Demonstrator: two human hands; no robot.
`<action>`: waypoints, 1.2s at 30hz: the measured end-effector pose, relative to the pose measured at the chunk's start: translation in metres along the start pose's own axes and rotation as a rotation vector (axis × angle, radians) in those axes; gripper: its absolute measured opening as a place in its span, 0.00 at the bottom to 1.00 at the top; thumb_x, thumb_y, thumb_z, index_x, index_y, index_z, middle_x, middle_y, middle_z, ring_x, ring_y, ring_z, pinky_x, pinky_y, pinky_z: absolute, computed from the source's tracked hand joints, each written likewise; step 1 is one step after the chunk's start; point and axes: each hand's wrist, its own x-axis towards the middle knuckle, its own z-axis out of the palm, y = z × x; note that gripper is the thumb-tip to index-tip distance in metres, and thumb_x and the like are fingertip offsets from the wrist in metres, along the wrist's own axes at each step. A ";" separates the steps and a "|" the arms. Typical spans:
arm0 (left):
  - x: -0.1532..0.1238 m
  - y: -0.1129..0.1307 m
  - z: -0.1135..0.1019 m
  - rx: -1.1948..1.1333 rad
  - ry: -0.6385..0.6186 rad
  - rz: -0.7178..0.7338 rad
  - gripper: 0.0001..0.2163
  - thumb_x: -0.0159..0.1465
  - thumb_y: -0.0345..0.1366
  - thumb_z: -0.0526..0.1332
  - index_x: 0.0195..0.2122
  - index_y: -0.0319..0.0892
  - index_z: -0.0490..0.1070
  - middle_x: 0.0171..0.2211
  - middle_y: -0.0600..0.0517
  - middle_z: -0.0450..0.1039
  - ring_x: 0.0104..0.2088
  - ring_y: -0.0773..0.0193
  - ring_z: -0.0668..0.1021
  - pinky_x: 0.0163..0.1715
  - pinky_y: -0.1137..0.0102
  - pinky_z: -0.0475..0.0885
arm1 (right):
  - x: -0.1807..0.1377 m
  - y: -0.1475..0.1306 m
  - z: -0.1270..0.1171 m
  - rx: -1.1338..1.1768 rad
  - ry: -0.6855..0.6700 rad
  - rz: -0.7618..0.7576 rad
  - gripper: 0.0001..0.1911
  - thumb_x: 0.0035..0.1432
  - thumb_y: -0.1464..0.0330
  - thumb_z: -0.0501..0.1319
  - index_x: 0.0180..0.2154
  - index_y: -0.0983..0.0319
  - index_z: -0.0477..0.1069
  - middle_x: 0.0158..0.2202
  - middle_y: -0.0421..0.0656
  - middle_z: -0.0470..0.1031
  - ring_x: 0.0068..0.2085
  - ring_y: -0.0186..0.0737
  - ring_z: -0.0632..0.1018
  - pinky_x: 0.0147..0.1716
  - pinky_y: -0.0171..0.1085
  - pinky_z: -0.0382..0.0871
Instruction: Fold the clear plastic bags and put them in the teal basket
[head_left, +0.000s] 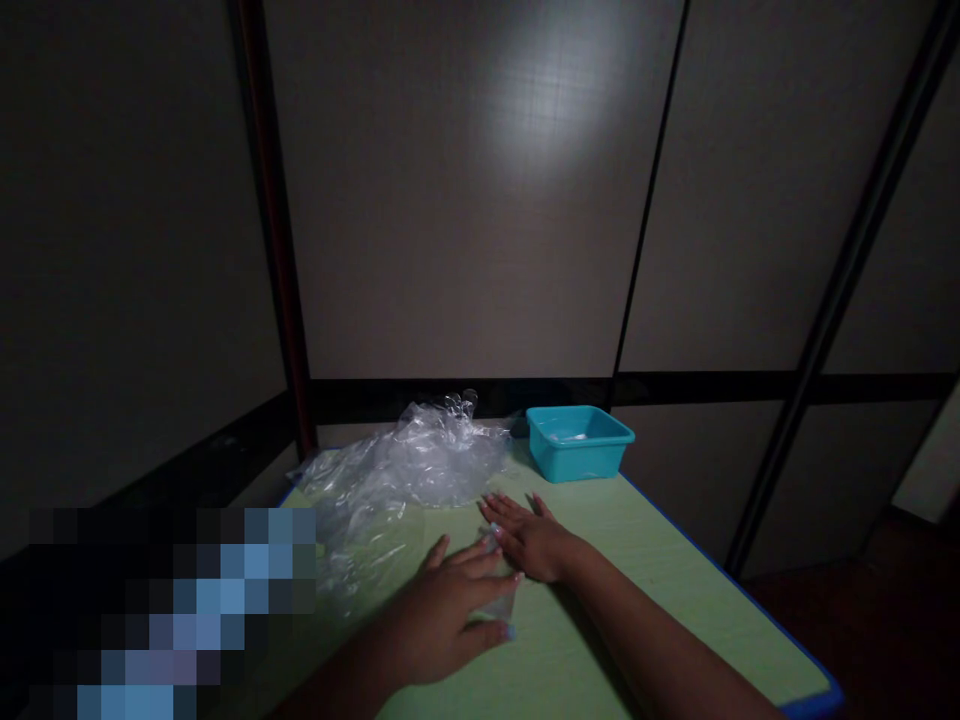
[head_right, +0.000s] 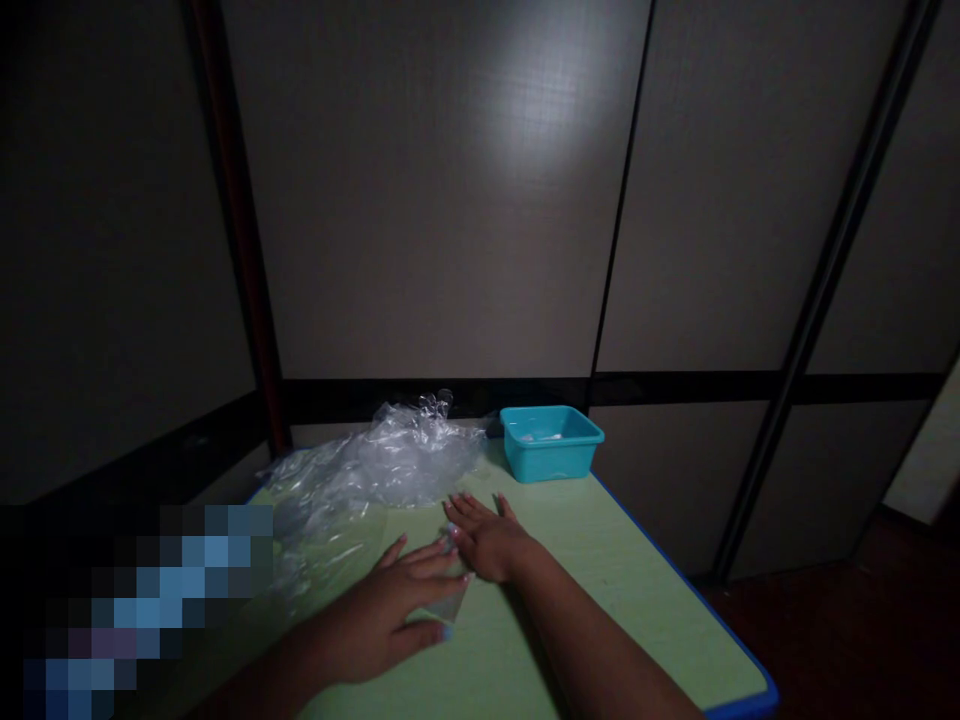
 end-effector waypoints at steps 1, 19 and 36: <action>0.001 -0.001 -0.001 -0.001 0.076 -0.025 0.20 0.63 0.44 0.55 0.56 0.57 0.59 0.58 0.52 0.60 0.59 0.54 0.60 0.57 0.48 0.47 | 0.000 0.000 0.001 -0.009 0.002 0.006 0.27 0.64 0.56 0.33 0.63 0.53 0.38 0.65 0.39 0.38 0.64 0.39 0.42 0.57 0.56 0.27; 0.010 -0.021 0.022 0.149 0.103 -0.355 0.31 0.61 0.51 0.50 0.63 0.44 0.47 0.64 0.51 0.40 0.64 0.55 0.42 0.59 0.51 0.37 | -0.006 -0.026 0.004 -0.021 0.088 -0.019 0.28 0.64 0.57 0.35 0.63 0.56 0.37 0.65 0.41 0.38 0.64 0.41 0.40 0.56 0.58 0.23; 0.009 -0.021 0.019 0.120 0.055 -0.373 0.39 0.56 0.59 0.51 0.63 0.42 0.45 0.64 0.49 0.39 0.64 0.53 0.41 0.58 0.49 0.37 | -0.011 0.003 -0.012 0.027 -0.172 0.051 0.50 0.48 0.44 0.55 0.62 0.53 0.28 0.65 0.47 0.26 0.63 0.51 0.34 0.52 0.64 0.22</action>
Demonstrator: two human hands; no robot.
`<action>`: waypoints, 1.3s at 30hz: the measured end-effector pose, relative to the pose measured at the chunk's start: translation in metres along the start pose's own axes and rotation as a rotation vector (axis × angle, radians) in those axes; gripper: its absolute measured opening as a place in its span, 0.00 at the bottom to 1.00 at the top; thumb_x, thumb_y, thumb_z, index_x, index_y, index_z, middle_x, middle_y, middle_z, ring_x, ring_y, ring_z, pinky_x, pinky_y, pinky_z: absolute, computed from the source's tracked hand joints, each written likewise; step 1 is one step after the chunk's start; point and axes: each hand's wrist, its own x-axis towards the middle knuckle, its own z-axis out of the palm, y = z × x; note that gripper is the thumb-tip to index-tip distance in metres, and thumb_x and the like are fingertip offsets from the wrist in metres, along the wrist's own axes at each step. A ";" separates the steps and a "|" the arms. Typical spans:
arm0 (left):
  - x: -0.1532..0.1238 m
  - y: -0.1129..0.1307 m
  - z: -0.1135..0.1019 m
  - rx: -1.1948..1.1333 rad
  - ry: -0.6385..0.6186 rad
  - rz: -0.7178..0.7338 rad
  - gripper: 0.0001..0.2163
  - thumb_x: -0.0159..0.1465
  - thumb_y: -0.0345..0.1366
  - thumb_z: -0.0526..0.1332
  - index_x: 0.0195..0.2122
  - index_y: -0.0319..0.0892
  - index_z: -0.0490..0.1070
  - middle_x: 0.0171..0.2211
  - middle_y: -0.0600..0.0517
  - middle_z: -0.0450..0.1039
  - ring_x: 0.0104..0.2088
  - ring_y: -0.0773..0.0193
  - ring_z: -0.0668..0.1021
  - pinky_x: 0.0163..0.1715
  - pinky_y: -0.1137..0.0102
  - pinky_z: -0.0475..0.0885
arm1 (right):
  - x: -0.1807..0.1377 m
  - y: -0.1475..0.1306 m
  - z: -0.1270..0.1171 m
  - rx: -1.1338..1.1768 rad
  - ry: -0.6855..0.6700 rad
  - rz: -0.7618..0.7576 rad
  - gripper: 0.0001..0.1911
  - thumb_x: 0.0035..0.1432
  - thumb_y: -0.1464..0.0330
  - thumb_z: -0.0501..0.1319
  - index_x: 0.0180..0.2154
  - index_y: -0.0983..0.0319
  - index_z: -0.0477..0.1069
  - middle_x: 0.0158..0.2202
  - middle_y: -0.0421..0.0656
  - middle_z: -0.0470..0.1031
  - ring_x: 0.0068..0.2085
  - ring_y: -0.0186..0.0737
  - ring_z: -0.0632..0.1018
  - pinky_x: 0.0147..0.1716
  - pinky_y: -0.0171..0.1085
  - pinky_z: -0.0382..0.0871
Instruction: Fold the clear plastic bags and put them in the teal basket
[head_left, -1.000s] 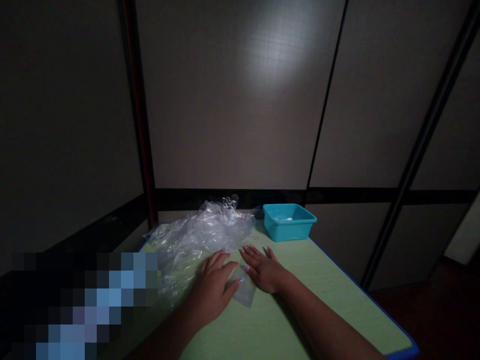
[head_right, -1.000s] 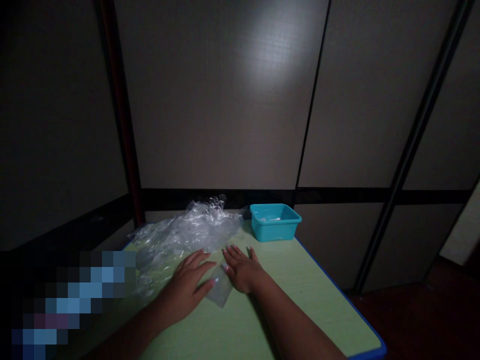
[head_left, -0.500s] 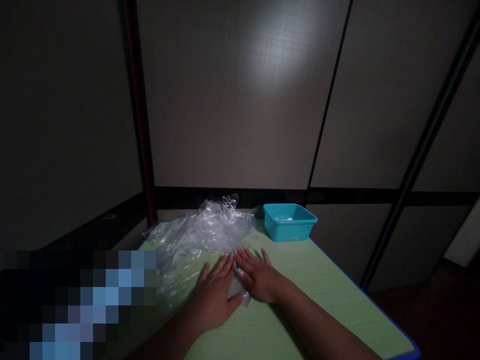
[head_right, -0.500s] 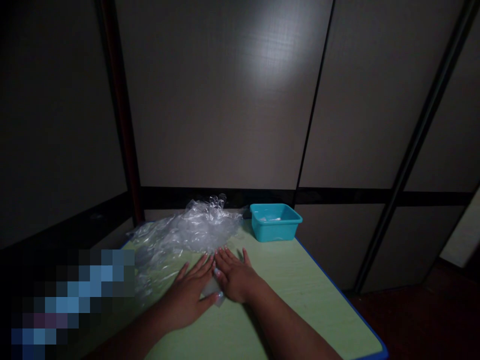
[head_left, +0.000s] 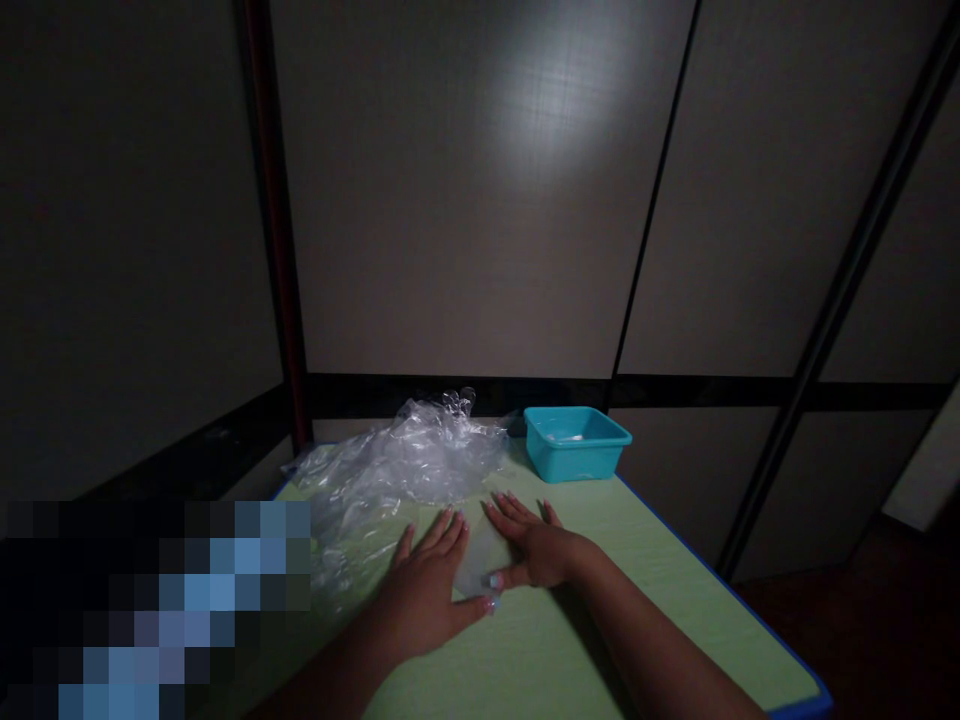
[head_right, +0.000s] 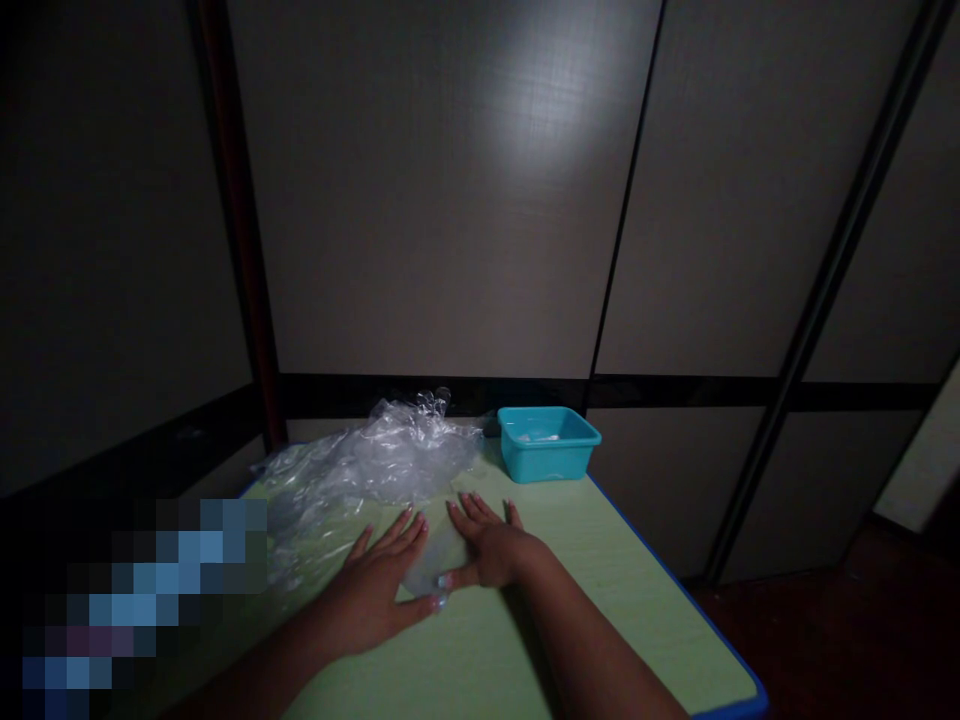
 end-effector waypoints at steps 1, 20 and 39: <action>0.000 0.000 0.000 -0.004 -0.005 -0.005 0.39 0.56 0.58 0.51 0.63 0.42 0.44 0.64 0.49 0.39 0.64 0.53 0.41 0.58 0.49 0.37 | -0.001 0.002 -0.001 -0.001 0.009 0.016 0.49 0.49 0.44 0.54 0.62 0.53 0.29 0.65 0.47 0.26 0.64 0.50 0.35 0.52 0.64 0.23; -0.004 0.006 -0.010 -0.096 -0.098 0.313 0.27 0.63 0.39 0.52 0.62 0.55 0.44 0.64 0.56 0.42 0.63 0.59 0.48 0.59 0.52 0.39 | 0.008 0.019 0.005 -0.006 0.297 0.231 0.29 0.63 0.56 0.38 0.63 0.57 0.39 0.65 0.44 0.35 0.64 0.44 0.40 0.55 0.61 0.31; -0.012 0.009 -0.023 -0.107 -0.206 0.388 0.27 0.62 0.52 0.52 0.61 0.59 0.46 0.64 0.52 0.43 0.62 0.50 0.49 0.55 0.41 0.34 | -0.003 -0.023 0.005 0.182 0.121 -0.146 0.30 0.63 0.52 0.30 0.62 0.54 0.43 0.64 0.43 0.45 0.63 0.41 0.46 0.58 0.55 0.30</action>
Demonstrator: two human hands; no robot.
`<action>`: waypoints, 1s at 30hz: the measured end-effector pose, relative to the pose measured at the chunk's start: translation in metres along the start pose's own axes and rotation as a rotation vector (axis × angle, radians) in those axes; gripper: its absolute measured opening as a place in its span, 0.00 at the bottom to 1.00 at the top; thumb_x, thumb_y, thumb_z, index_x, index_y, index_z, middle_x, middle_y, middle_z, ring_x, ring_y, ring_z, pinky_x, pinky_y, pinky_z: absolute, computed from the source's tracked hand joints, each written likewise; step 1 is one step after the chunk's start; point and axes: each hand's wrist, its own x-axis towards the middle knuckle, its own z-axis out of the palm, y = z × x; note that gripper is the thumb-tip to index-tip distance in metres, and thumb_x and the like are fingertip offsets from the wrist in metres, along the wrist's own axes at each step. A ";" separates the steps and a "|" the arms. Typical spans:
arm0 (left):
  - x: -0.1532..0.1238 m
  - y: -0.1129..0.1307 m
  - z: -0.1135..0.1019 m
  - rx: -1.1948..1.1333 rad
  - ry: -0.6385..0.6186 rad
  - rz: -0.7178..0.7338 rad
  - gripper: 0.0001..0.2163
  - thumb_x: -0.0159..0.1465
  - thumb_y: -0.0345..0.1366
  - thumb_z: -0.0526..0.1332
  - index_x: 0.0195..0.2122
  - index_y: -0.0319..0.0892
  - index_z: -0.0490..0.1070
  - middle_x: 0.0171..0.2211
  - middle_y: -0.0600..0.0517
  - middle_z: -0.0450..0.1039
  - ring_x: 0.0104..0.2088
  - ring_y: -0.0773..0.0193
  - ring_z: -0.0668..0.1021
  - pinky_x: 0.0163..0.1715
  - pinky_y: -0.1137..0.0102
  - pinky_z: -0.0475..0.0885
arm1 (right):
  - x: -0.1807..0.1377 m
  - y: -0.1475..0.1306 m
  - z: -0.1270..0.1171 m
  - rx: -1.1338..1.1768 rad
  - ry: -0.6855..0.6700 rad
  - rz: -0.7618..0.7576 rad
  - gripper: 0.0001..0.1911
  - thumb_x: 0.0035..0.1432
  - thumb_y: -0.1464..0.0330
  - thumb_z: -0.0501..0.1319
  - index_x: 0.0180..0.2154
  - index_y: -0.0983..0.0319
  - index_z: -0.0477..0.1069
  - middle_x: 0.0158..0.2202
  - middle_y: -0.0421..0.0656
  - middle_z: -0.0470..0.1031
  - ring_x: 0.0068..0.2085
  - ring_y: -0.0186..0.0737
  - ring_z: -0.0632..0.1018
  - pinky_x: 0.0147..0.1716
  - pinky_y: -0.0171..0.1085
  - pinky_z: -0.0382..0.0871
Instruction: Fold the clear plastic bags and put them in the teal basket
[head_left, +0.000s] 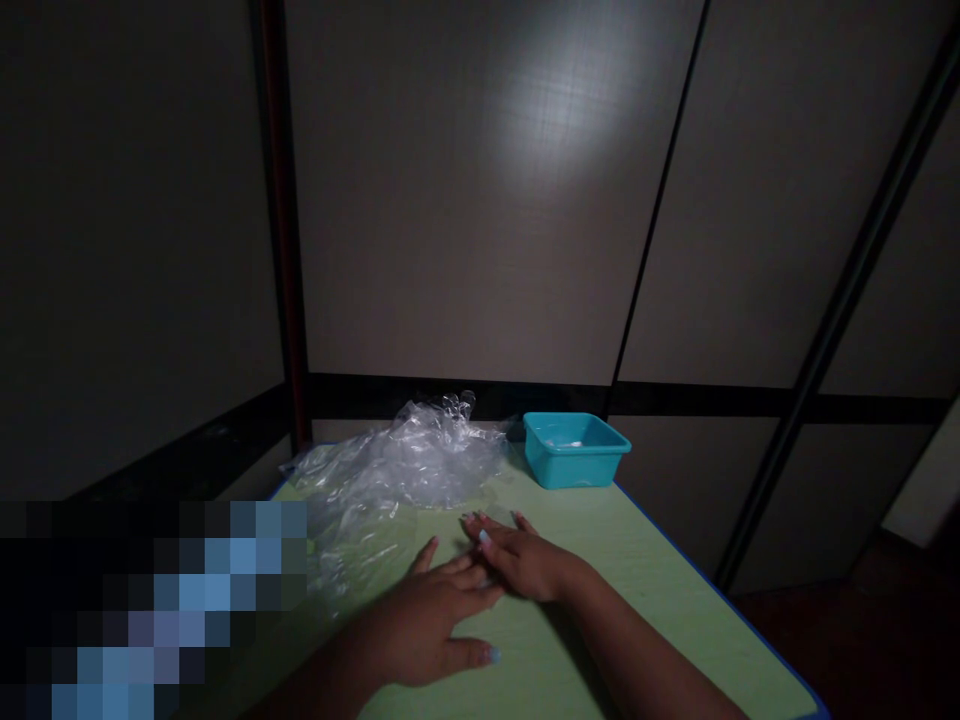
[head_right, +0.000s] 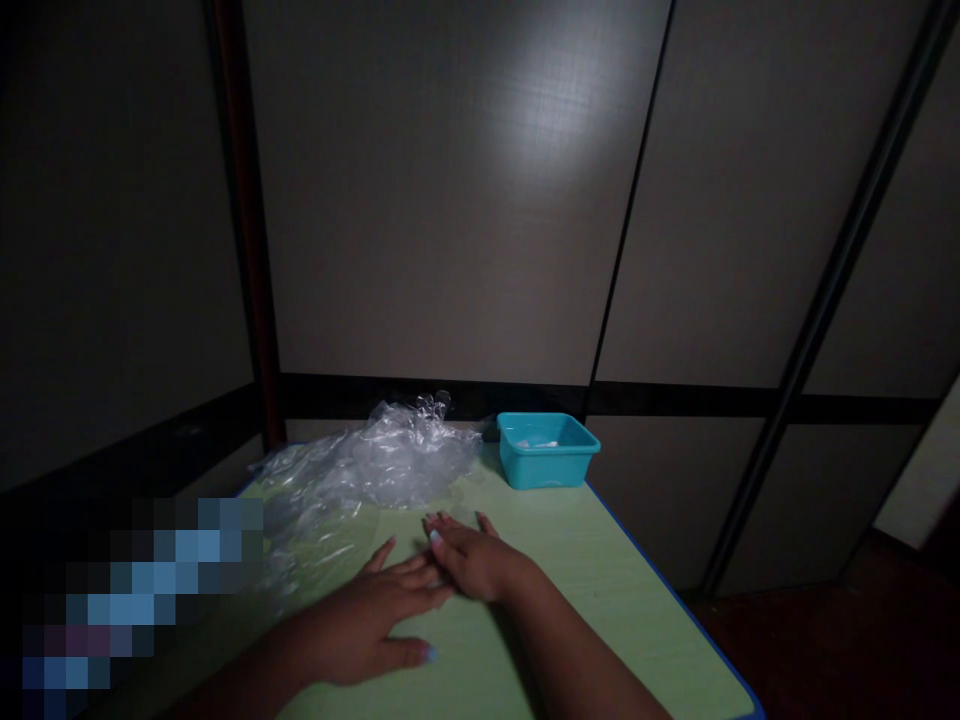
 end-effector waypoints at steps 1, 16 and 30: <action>0.000 0.000 0.001 0.001 0.000 0.001 0.27 0.62 0.51 0.52 0.61 0.59 0.44 0.64 0.53 0.42 0.63 0.50 0.48 0.54 0.40 0.33 | 0.000 0.002 -0.001 -0.010 -0.002 0.007 0.30 0.63 0.52 0.30 0.62 0.54 0.43 0.64 0.42 0.45 0.64 0.41 0.46 0.58 0.55 0.29; 0.000 -0.003 0.007 0.029 -0.021 -0.008 0.28 0.63 0.49 0.52 0.61 0.62 0.41 0.64 0.56 0.38 0.63 0.46 0.42 0.50 0.35 0.31 | 0.011 0.032 -0.002 -0.183 0.065 0.174 0.29 0.63 0.54 0.31 0.63 0.53 0.38 0.65 0.38 0.40 0.64 0.39 0.42 0.57 0.56 0.32; 0.009 -0.033 0.011 0.205 0.433 -0.434 0.26 0.63 0.42 0.50 0.62 0.47 0.49 0.64 0.51 0.41 0.64 0.56 0.44 0.57 0.49 0.45 | 0.007 0.010 0.003 -0.268 0.178 0.110 0.31 0.62 0.53 0.39 0.63 0.55 0.34 0.65 0.39 0.34 0.64 0.42 0.39 0.56 0.58 0.22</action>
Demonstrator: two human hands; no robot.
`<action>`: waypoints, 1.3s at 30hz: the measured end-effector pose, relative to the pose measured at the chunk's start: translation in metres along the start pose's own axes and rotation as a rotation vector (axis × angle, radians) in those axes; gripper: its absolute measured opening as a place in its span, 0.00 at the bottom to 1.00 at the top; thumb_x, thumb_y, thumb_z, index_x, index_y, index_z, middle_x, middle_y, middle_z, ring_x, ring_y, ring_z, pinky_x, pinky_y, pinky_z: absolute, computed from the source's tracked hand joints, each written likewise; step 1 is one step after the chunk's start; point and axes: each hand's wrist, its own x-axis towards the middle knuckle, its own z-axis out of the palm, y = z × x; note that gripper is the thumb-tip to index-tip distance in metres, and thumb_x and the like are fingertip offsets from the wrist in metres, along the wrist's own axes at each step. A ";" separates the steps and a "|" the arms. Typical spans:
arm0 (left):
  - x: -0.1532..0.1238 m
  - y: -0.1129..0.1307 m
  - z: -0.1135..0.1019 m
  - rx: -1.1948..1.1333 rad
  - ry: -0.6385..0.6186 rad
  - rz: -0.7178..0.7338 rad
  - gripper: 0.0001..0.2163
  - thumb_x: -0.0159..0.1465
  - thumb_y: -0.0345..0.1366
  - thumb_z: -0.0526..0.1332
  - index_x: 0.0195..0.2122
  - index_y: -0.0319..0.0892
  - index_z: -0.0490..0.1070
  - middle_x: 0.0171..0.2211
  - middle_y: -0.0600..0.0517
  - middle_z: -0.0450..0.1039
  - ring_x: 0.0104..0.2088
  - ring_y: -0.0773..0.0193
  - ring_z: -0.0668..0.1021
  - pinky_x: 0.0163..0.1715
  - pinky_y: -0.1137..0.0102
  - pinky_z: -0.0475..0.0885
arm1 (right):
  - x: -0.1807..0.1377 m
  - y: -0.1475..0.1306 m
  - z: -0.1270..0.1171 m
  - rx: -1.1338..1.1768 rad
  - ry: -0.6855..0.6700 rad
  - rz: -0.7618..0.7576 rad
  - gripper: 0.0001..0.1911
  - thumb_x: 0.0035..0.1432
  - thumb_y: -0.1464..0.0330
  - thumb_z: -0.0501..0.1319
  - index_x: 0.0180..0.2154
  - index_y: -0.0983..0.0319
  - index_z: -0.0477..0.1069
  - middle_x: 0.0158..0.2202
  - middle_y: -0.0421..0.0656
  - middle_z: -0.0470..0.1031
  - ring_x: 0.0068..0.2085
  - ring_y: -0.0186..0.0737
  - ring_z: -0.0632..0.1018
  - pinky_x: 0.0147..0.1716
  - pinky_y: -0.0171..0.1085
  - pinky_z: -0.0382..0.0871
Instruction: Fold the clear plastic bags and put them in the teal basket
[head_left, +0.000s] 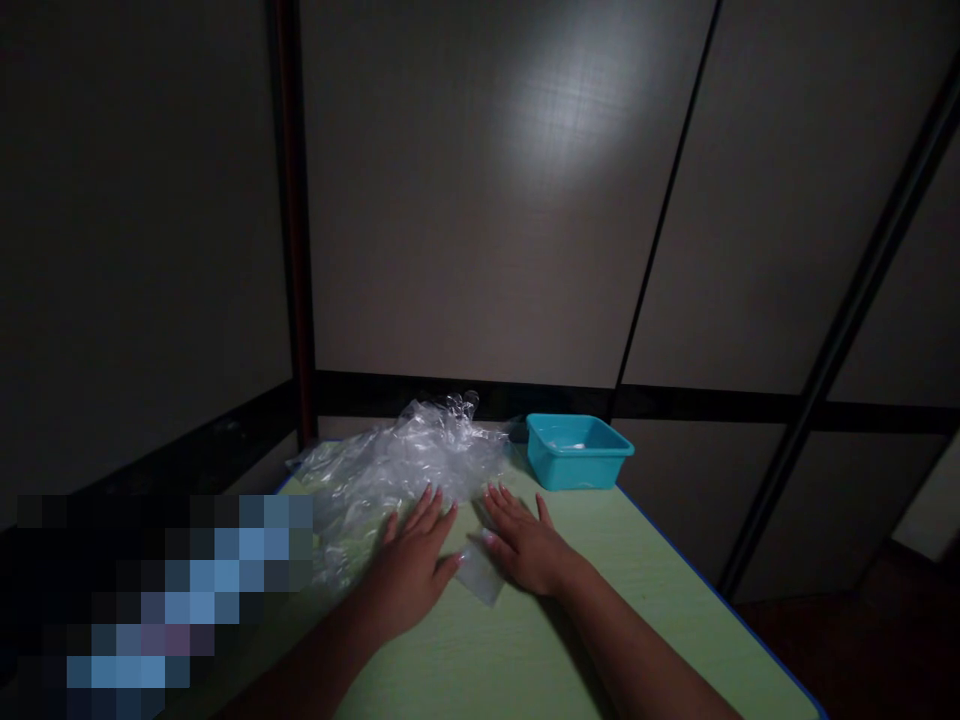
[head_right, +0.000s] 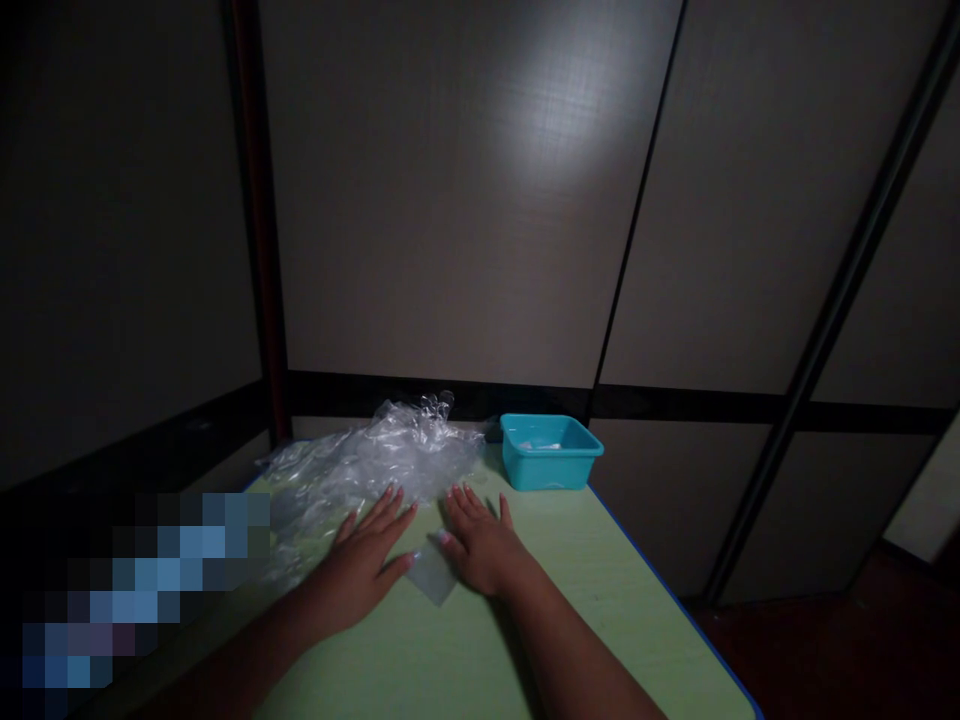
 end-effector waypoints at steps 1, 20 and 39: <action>0.001 0.001 0.002 0.012 0.007 -0.020 0.26 0.63 0.41 0.49 0.62 0.47 0.48 0.64 0.51 0.41 0.64 0.57 0.43 0.57 0.49 0.44 | -0.001 -0.003 0.000 0.006 -0.015 -0.017 0.32 0.61 0.52 0.40 0.63 0.55 0.34 0.65 0.40 0.33 0.64 0.43 0.39 0.55 0.59 0.23; 0.002 0.005 0.011 0.053 -0.022 -0.082 0.32 0.59 0.42 0.55 0.63 0.54 0.42 0.65 0.48 0.32 0.63 0.54 0.35 0.55 0.47 0.42 | 0.001 0.015 -0.002 0.010 -0.246 0.106 0.41 0.54 0.44 0.46 0.62 0.50 0.32 0.65 0.41 0.28 0.64 0.46 0.34 0.55 0.61 0.30; 0.002 0.000 0.007 -0.016 -0.042 -0.043 0.32 0.58 0.43 0.57 0.62 0.55 0.45 0.65 0.48 0.34 0.63 0.54 0.35 0.55 0.46 0.39 | 0.006 0.014 0.002 -0.018 -0.052 0.108 0.33 0.61 0.52 0.42 0.63 0.54 0.33 0.65 0.39 0.30 0.64 0.41 0.37 0.58 0.56 0.32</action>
